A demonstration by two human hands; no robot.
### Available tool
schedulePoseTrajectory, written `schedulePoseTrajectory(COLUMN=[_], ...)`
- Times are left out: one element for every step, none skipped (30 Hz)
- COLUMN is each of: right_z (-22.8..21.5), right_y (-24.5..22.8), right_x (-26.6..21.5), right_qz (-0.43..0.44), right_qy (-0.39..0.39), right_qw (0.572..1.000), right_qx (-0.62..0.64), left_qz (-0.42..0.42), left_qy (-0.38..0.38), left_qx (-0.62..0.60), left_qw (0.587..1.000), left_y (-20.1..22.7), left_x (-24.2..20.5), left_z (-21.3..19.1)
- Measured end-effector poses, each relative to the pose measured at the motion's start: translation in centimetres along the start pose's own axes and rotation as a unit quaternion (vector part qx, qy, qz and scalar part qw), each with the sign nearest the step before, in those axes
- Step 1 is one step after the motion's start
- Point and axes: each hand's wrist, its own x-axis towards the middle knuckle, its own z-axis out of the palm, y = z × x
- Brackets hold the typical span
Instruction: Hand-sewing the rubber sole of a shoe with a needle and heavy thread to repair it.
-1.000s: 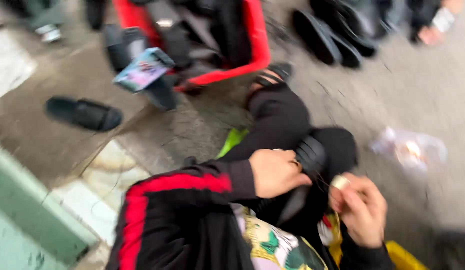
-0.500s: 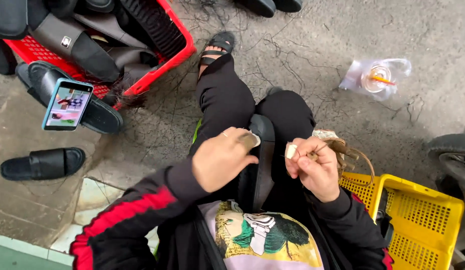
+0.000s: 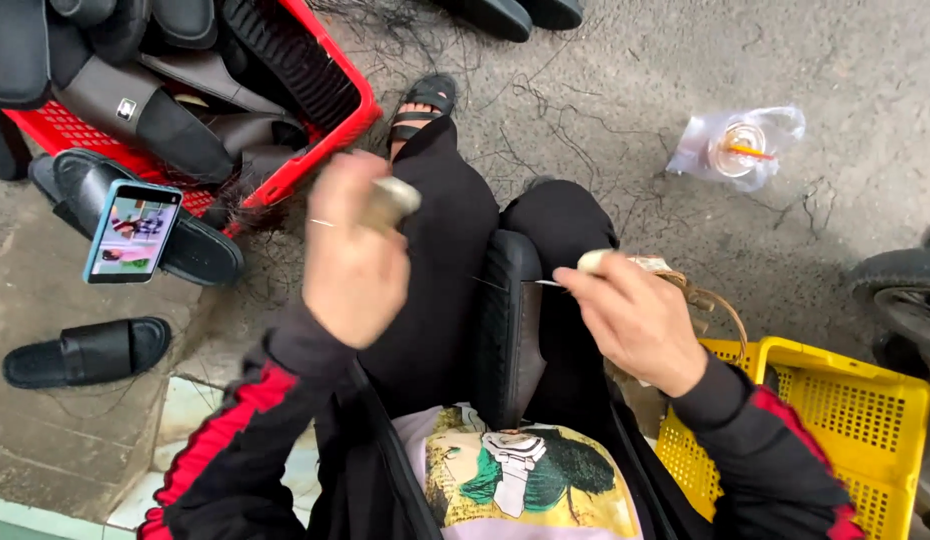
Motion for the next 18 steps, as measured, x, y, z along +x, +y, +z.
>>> schedulePoseTrajectory(right_z=[-0.3,-0.5,-0.5,-0.6,-0.7,-0.7,-0.6,-0.6,-0.7,-0.9,-1.1,-1.2,-1.3,-1.3,-1.5,-1.6,-1.8,-2.0], right_y=[-0.4,-0.9,-0.8,-0.7,-0.6,-0.1,0.3,0.9,0.8,0.8,0.8,0.7,0.6,0.4,0.5,0.6,0.7,0.4], right_x=[0.4,0.8,1.0,1.3,1.6,1.5,1.4,1.3,1.4,1.6,1.8,1.8,2.0,2.1,2.3,2.4,2.6,2.9], right_qz=[-0.032,-0.063,-0.066,-0.086,-0.107,-0.109,-0.119,-0.128,-0.126,-0.127,-0.128,-0.127,-0.133,-0.139,-0.140,-0.178,-0.215,-0.215], right_qy=[-0.022,-0.044,-0.046,-0.055,-0.064,-0.066,-0.084,-0.102,-0.101,-0.112,-0.123,-0.124,-0.127,-0.131,-0.132,-0.133,-0.133,-0.133], right_qw=[0.999,0.995,0.994,0.991,0.987,0.987,0.982,0.976,0.976,0.975,0.974,0.974,0.971,0.967,0.967,0.958,0.948,0.947], right_qx=[-0.034,-0.068,-0.069,-0.084,-0.097,-0.098,-0.121,-0.145,-0.145,-0.142,-0.139,-0.139,-0.153,-0.166,-0.165,-0.180,-0.195,-0.195], left_qz=[0.044,0.088,0.086,0.064,0.042,0.040,0.039,0.037,0.038,0.040,0.042,0.041,0.036,0.031,0.029,0.026,0.025,0.025], left_qy=[-0.007,-0.014,-0.011,-0.052,-0.093,-0.091,-0.101,-0.112,-0.114,-0.121,-0.127,-0.128,-0.129,-0.129,-0.129,-0.127,-0.125,-0.125], left_qx=[-0.099,-0.197,-0.198,-0.245,-0.292,-0.292,-0.293,-0.294,-0.295,-0.304,-0.313,-0.313,-0.315,-0.317,-0.316,-0.324,-0.332,-0.332], left_qw=[0.994,0.976,0.976,0.966,0.951,0.951,0.950,0.948,0.948,0.944,0.940,0.940,0.940,0.939,0.939,0.937,0.935,0.935], left_y=[1.3,2.6,3.0,3.5,4.0,3.9,3.7,3.6,3.6,3.5,3.5,3.6,3.6,3.5,3.5,3.4,3.3,3.3], left_x=[-0.3,-0.6,-1.6,-2.6,-3.6,-3.8,-4.0,-4.2,-3.9,-3.7,-3.4,-3.3,-3.3,-3.2,-3.2,-3.3,-3.2,-3.3], left_z=[0.5,0.9,1.9,2.8,3.8,4.2,4.7,5.2,5.0,4.9,4.8,4.9,4.9,4.9,5.1,5.2,5.4,5.5])
